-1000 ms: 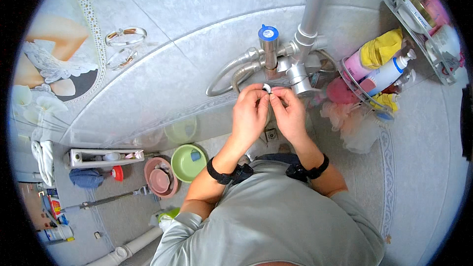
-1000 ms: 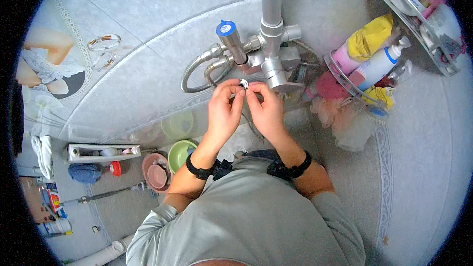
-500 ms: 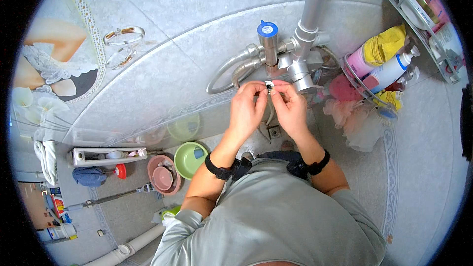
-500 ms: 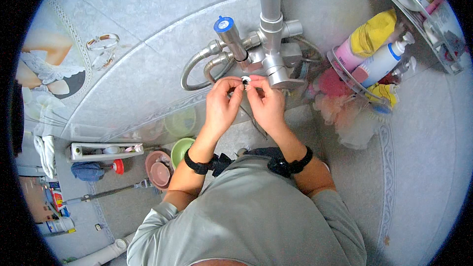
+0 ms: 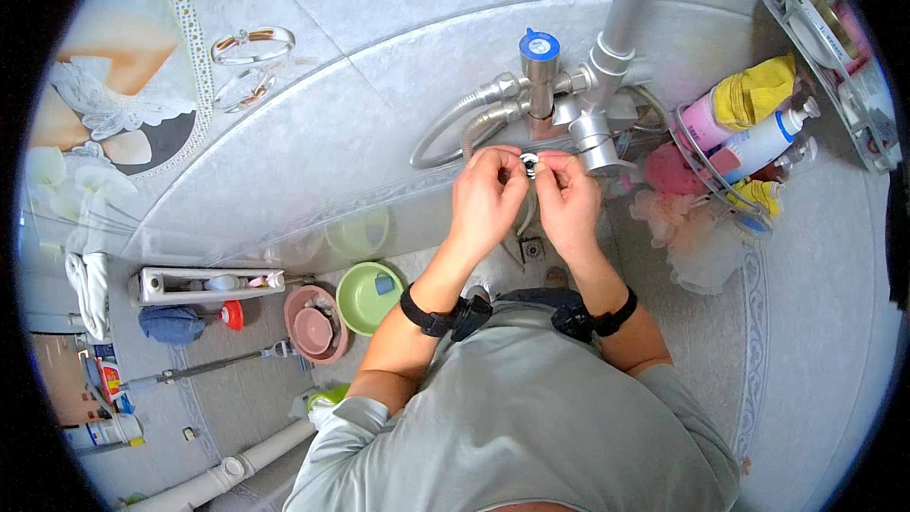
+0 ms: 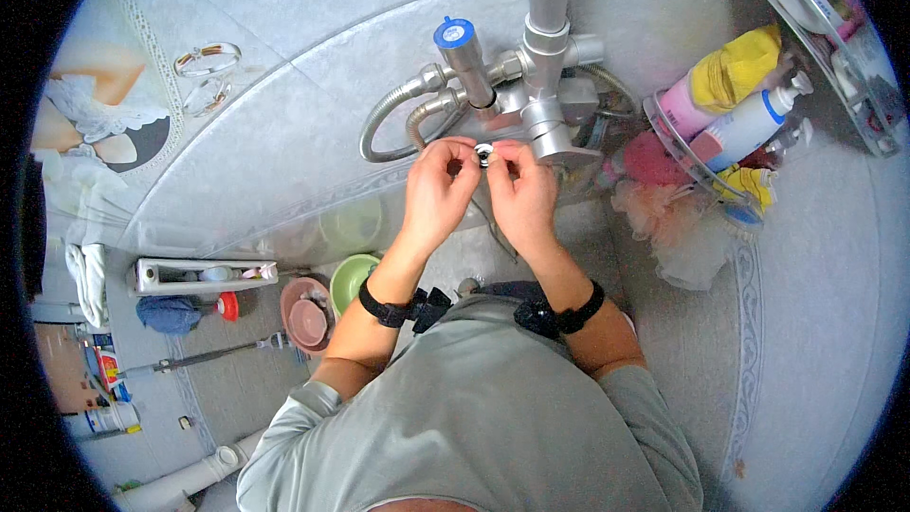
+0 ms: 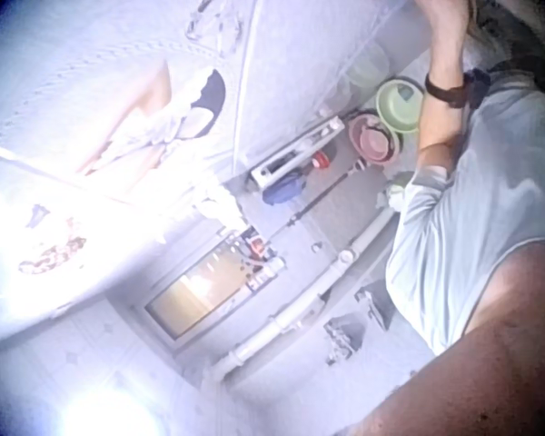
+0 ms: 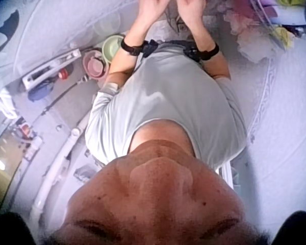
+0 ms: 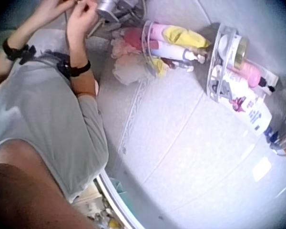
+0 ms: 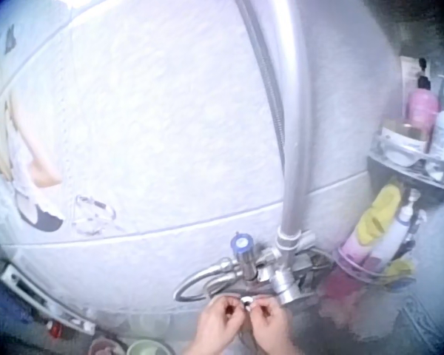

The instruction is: The person disassembles a shower faucet fitting by hand, cleans the internal components with a cloth, and then reassembles the pieces onto the faucet body.

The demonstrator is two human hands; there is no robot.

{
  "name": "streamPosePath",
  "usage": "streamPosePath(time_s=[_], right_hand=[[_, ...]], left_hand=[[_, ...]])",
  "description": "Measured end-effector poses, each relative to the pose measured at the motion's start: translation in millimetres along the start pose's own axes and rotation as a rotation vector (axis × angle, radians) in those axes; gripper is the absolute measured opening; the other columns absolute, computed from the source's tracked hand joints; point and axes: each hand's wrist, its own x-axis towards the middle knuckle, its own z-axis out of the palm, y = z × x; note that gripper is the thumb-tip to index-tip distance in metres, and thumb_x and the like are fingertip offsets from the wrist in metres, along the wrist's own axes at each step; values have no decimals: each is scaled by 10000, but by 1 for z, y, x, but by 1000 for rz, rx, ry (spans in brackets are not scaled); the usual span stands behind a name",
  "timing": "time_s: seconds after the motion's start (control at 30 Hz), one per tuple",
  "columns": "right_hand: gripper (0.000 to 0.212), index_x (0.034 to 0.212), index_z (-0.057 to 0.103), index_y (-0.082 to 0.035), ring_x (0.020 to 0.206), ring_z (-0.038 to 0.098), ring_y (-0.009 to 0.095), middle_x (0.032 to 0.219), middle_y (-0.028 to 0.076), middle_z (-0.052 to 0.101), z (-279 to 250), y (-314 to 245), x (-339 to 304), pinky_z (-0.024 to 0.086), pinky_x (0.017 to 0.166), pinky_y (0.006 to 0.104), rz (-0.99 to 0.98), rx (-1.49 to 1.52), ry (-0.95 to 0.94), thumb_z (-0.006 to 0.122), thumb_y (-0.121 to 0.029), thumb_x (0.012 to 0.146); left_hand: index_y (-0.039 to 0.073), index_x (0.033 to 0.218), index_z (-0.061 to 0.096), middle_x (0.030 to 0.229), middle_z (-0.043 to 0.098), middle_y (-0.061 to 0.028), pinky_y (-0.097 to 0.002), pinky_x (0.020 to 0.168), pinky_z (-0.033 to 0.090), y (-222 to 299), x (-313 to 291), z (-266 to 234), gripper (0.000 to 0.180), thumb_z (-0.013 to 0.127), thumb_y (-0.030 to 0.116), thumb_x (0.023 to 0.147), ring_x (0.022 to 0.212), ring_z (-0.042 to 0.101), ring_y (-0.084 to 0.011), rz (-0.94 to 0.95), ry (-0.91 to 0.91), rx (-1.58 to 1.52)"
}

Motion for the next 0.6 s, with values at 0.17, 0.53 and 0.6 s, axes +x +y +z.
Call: streamPosePath(time_s=[0.17, 0.53, 0.6], right_hand=[[102, 911, 596, 26, 732, 642, 167, 902, 131, 660, 4, 3, 2, 510, 650, 280, -8, 45, 29, 611, -55, 851], [114, 893, 605, 34, 713, 604, 125, 882, 102, 651, 6, 6, 1, 488, 635, 258, 99, 106, 43, 633, -63, 841], [114, 899, 608, 36, 717, 602, 122, 877, 97, 651, 7, 3, 2, 485, 636, 254, 130, 141, 50, 629, -62, 846]], left_hand=[[-34, 864, 594, 948, 652, -115, -277, 660, 491, -4, 2, 1, 126, 613, 87, 836, 710, 601, -155, -56, -17, -3], [-35, 832, 591, 762, 633, -105, -287, 615, 475, -2, 7, 7, 120, 596, 82, 810, 649, 586, -154, -226, -60, -134], [-30, 883, 584, 877, 624, -70, -253, 672, 463, -4, 7, 9, 129, 601, 91, 840, 735, 561, -111, -294, -73, -229]])
